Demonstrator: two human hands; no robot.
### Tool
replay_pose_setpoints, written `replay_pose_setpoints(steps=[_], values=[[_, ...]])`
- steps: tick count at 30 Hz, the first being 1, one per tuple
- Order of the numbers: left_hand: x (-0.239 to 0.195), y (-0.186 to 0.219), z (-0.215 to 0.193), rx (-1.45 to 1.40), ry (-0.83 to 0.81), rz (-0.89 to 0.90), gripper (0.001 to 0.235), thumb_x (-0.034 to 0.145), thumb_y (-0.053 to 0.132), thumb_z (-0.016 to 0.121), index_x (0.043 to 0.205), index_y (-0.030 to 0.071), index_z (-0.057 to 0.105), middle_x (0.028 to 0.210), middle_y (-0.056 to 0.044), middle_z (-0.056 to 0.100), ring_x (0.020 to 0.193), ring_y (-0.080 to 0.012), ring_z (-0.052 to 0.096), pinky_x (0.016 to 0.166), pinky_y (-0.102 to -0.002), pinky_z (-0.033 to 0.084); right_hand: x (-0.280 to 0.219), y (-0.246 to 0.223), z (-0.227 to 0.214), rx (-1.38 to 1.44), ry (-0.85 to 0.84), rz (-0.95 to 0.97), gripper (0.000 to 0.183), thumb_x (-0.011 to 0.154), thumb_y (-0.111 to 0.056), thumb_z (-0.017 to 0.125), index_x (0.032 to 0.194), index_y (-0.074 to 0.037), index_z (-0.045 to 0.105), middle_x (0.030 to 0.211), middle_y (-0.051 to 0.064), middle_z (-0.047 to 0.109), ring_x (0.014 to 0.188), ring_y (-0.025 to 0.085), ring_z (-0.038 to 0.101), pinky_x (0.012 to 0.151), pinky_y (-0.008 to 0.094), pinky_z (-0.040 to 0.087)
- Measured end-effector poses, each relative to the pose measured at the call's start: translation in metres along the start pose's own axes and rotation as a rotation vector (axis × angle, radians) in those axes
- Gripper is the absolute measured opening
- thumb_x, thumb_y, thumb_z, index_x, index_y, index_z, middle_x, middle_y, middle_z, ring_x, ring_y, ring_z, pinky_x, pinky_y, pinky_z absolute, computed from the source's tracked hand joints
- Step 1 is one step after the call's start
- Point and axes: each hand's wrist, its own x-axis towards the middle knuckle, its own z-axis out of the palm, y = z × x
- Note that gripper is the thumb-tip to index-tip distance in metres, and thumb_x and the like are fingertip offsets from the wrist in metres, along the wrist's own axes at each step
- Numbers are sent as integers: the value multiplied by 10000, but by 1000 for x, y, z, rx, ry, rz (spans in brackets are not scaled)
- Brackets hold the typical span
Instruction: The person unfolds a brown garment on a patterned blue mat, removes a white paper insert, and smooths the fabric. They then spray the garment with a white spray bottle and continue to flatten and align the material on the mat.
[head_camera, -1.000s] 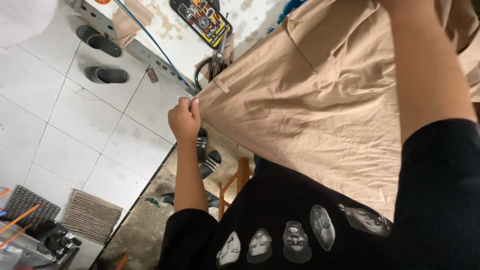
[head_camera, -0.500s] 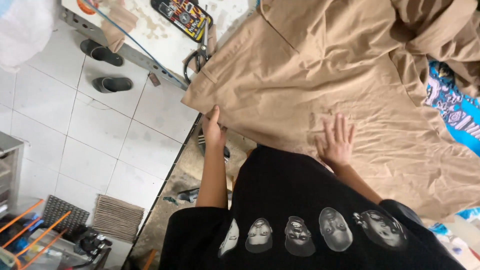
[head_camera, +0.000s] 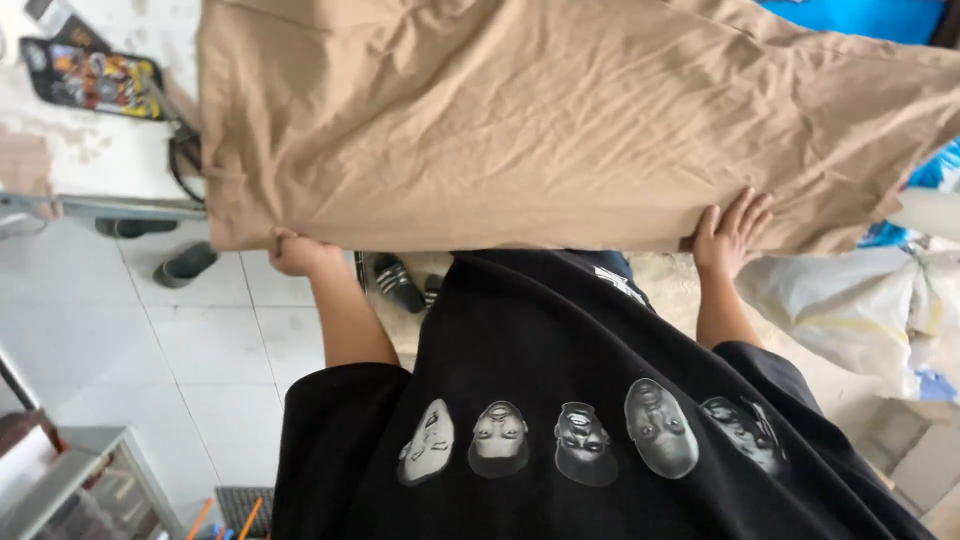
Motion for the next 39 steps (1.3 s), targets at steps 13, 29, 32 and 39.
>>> replay_pose_setpoints(steps=[13,29,32,39], values=[[-114,-66,-82,396,-479,-580,575,841,367,917,1222,10,677,1230,-160,729,1153,-297,692,1030,-380,558,224,226,66,1426,346,590,586,817,-464,924,1224,-152,642,1207,261,603,970,397,600,850,573,436],[-305,-114,-2,932,-663,1083,644,889,-111,591,1466,-66,307,1390,-434,365,1368,-665,162,1131,-759,88,168,271,29,906,449,-17,359,1138,-254,598,1490,-225,530,1321,305,551,1096,519,657,938,537,583],[-394,-153,39,834,-1212,1212,610,975,113,661,1508,152,369,1445,-180,415,1373,-419,360,1122,-631,208,185,267,40,1304,245,-35,283,1094,-255,662,1296,-87,557,1002,80,618,761,130,538,678,225,517],[-640,-288,107,520,-2158,1537,247,914,283,687,1082,103,665,1093,-91,614,1022,-327,551,905,-463,399,170,247,-2,1527,191,45,310,1041,-171,659,860,-195,408,858,-40,448,716,65,419,516,211,449]])
